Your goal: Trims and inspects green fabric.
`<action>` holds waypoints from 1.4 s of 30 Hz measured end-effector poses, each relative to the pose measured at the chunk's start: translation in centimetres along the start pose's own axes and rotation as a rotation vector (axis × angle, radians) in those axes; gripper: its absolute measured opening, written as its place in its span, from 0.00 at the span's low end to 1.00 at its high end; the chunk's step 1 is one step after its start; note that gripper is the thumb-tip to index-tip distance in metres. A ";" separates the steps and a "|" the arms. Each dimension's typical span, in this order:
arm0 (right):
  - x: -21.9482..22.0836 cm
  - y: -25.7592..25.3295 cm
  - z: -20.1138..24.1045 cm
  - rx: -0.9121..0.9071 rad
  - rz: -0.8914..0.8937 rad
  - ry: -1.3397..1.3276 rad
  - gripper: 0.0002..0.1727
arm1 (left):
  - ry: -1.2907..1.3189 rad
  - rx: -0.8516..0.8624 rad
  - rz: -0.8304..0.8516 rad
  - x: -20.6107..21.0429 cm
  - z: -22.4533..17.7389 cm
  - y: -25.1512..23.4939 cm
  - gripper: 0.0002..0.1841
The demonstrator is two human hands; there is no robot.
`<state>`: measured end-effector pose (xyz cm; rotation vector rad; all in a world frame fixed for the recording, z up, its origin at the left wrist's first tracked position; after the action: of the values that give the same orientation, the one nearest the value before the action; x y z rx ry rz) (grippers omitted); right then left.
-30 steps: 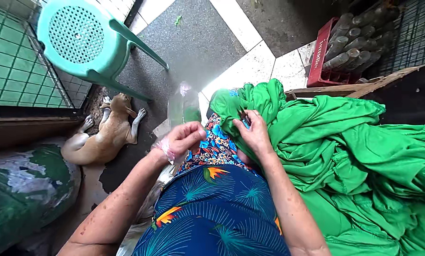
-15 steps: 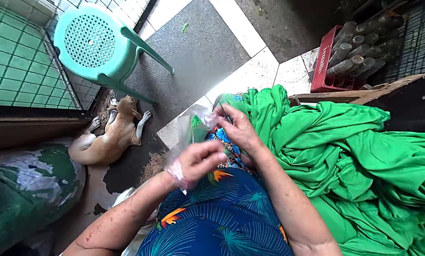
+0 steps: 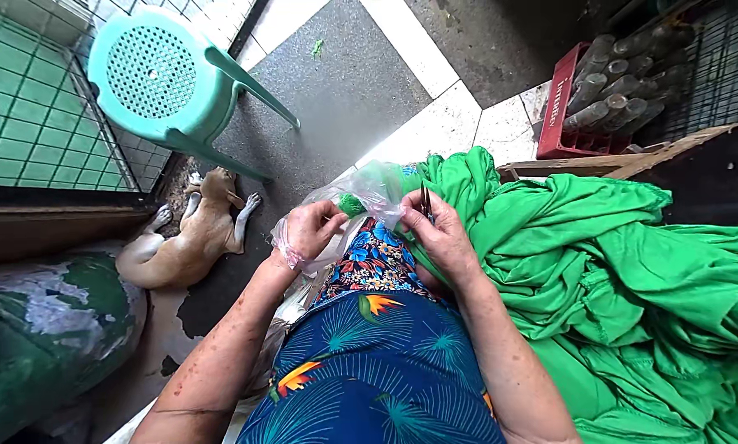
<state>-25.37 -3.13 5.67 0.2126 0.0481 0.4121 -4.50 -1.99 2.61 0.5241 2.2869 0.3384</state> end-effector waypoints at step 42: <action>-5.8 0.5 -4.4 0.032 -0.079 0.268 0.19 | 0.574 0.091 0.012 7.4 -6.0 -4.9 0.11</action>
<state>-31.32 -4.14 1.50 0.1857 0.3252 0.3586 -14.90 -3.32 0.20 0.5363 2.8641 0.4351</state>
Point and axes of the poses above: each hand's wrist, its own y-axis away from the middle knuckle, its own x-axis out of the palm, z = x × y, the point moved 5 cm from there along -y, towards the middle knuckle, and after that the axes turned 6 degrees about z, right-handed, at the moved point
